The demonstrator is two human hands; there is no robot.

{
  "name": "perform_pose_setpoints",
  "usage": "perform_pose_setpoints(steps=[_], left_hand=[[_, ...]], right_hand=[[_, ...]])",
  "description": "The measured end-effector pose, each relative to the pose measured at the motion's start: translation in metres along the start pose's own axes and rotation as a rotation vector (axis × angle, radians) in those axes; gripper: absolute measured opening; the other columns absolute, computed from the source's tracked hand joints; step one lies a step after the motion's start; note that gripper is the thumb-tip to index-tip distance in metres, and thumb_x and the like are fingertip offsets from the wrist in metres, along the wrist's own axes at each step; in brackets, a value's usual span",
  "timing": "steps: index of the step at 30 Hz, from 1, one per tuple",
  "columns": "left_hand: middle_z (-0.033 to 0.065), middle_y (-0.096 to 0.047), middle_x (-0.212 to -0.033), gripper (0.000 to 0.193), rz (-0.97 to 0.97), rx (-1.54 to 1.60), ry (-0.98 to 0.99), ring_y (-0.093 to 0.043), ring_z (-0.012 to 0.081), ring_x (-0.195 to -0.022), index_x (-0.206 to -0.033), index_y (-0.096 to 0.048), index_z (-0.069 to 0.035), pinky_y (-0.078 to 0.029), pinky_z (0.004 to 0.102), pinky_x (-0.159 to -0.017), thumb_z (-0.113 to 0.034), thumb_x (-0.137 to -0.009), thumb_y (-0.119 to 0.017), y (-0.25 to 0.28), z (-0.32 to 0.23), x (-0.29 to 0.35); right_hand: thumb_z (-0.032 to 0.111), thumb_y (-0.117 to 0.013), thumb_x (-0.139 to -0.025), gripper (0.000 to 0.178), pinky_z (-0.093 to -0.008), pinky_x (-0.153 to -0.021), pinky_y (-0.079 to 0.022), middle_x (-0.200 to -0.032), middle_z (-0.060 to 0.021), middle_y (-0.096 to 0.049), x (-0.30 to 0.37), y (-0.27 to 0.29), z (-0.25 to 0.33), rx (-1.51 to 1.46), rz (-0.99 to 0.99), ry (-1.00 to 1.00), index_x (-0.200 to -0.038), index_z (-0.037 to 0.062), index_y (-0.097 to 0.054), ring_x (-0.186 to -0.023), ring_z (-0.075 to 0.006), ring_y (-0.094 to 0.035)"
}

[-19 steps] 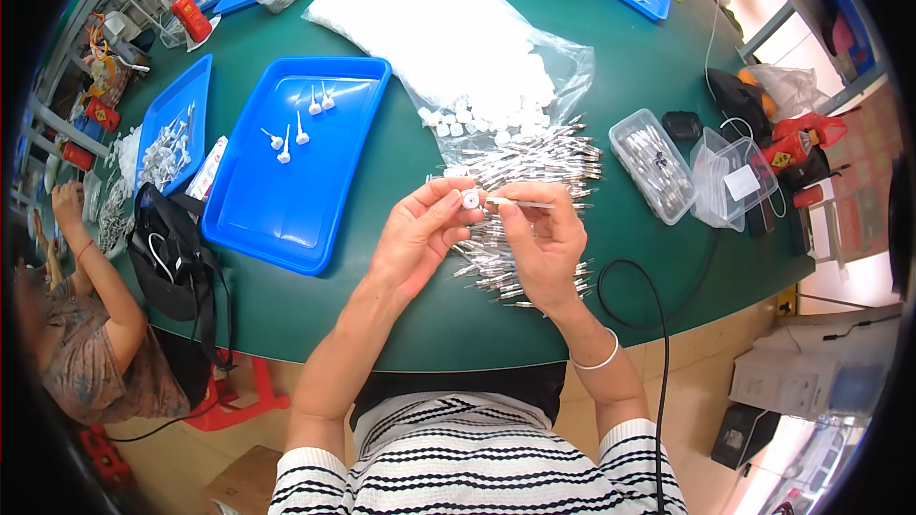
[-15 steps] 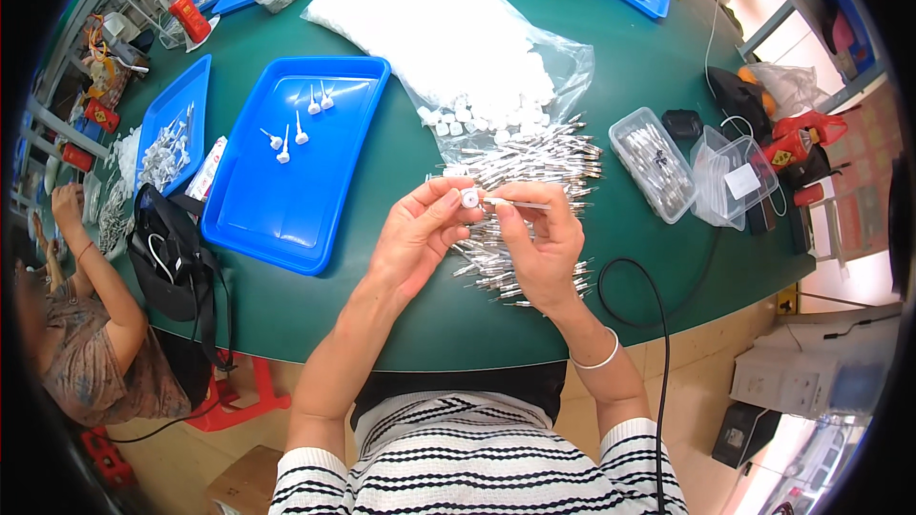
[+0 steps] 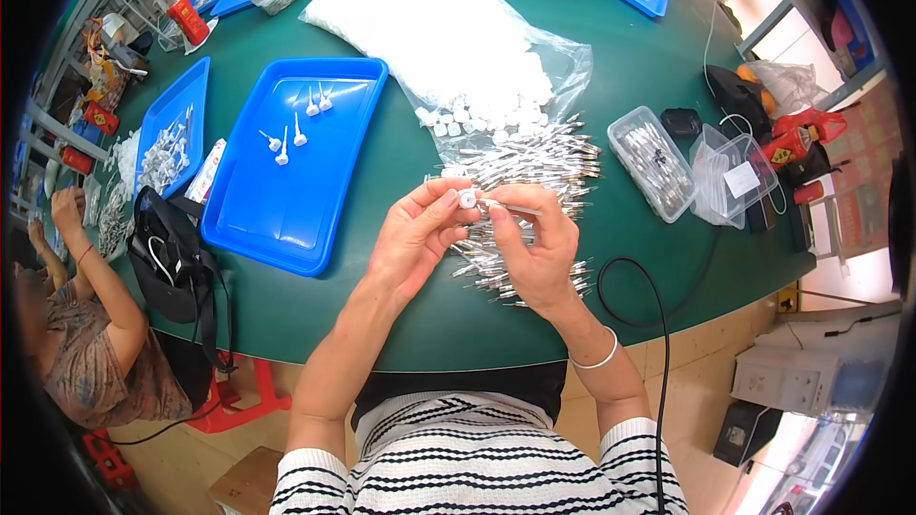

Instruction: The person repeatedly picks up a small white plastic cap and a silver metal rod from a pile on the table. They insert the rod into the cap and place the assembled unit into a blue tray. This process is repeated continuously.

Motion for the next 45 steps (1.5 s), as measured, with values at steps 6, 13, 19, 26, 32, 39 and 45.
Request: perform_pose_setpoints(steps=[6, 13, 19, 26, 32, 39, 45], left_hand=[[0.0105, -0.068, -0.100, 0.024, -0.006, -0.005, 0.000, -0.068, 0.0153, -0.086, -0.114, -0.060, 0.000, -0.057, 0.0206, -0.067, -0.013, -0.094, -0.059, 0.0000, 0.0001, -0.0002], [0.0103, -0.068, -0.098, 0.023, -0.011, -0.001, 0.009, -0.068, 0.0154, -0.086, -0.113, -0.060, 0.000, -0.057, 0.0209, -0.067, -0.013, -0.094, -0.059, 0.0008, 0.0004, -0.0007], [0.0101, -0.068, -0.098, 0.024, -0.013, 0.009, 0.020, -0.068, 0.0155, -0.086, -0.113, -0.060, 0.001, -0.057, 0.0212, -0.067, -0.012, -0.093, -0.060, 0.0008, 0.0005, -0.0008], [0.0102, -0.068, -0.098, 0.024, -0.012, -0.033, -0.003, -0.068, 0.0153, -0.086, -0.113, -0.061, 0.001, -0.057, 0.0216, -0.067, -0.013, -0.094, -0.060, 0.0006, -0.0003, -0.0004], [0.0101, -0.068, -0.097, 0.023, -0.018, -0.058, -0.016, -0.068, 0.0152, -0.086, -0.112, -0.061, 0.000, -0.057, 0.0215, -0.067, -0.013, -0.094, -0.059, 0.0002, -0.0010, -0.0002], [0.0100, -0.068, -0.096, 0.020, -0.051, -0.131, -0.062, -0.069, 0.0153, -0.085, -0.109, -0.062, 0.001, -0.057, 0.0195, -0.063, -0.011, -0.094, -0.059, -0.0009, -0.0031, 0.0005], [0.0103, -0.068, -0.096, 0.022, -0.050, -0.167, -0.060, -0.069, 0.0154, -0.085, -0.110, -0.062, 0.001, -0.057, 0.0222, -0.067, -0.013, -0.094, -0.059, 0.0005, -0.0025, 0.0002]], right_hand=[[-0.003, -0.063, -0.083, 0.017, -0.0297, -0.070, -0.052, -0.090, -0.0120, -0.066, -0.0015, 0.0002, 0.0030, 0.069, 0.010, 0.043, -0.099, -0.0003, -0.059, -0.080, -0.0218, -0.067], [-0.004, -0.064, -0.082, 0.019, -0.0308, -0.069, -0.053, -0.088, -0.0118, -0.066, -0.0024, 0.0001, 0.0046, 0.107, 0.023, 0.080, -0.099, 0.0004, -0.058, -0.079, -0.0234, -0.067], [-0.004, -0.064, -0.082, 0.018, -0.0313, -0.067, -0.053, -0.088, -0.0118, -0.066, -0.0033, 0.0006, 0.0063, 0.123, 0.033, 0.089, -0.099, 0.0005, -0.058, -0.077, -0.0241, -0.067], [-0.003, -0.064, -0.082, 0.016, -0.0321, -0.065, -0.052, -0.086, -0.0110, -0.065, -0.0047, -0.0003, 0.0078, 0.122, 0.037, 0.087, -0.096, 0.0011, -0.059, -0.075, -0.0248, -0.066], [-0.004, -0.064, -0.083, 0.016, -0.0292, -0.069, -0.052, -0.090, -0.0115, -0.066, -0.0034, 0.0009, 0.0077, 0.146, 0.067, 0.081, -0.097, -0.0003, -0.059, -0.078, -0.0206, -0.065], [-0.003, -0.064, -0.081, 0.016, -0.0327, -0.061, -0.051, -0.084, -0.0112, -0.063, -0.0070, 0.0002, 0.0064, 0.174, 0.063, 0.072, -0.095, 0.0017, -0.058, -0.071, -0.0263, -0.066], [-0.002, -0.064, -0.080, 0.016, -0.0330, -0.061, -0.051, -0.084, -0.0114, -0.063, -0.0090, 0.0016, 0.0064, 0.180, 0.080, 0.050, -0.095, 0.0017, -0.057, -0.072, -0.0261, -0.066]])
Point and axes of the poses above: each hand's wrist, its own x-axis away from the middle knuckle, its own y-axis out of the back of the hand, z = x × y, the point moved 5 cm from there along -x, towards the middle knuckle
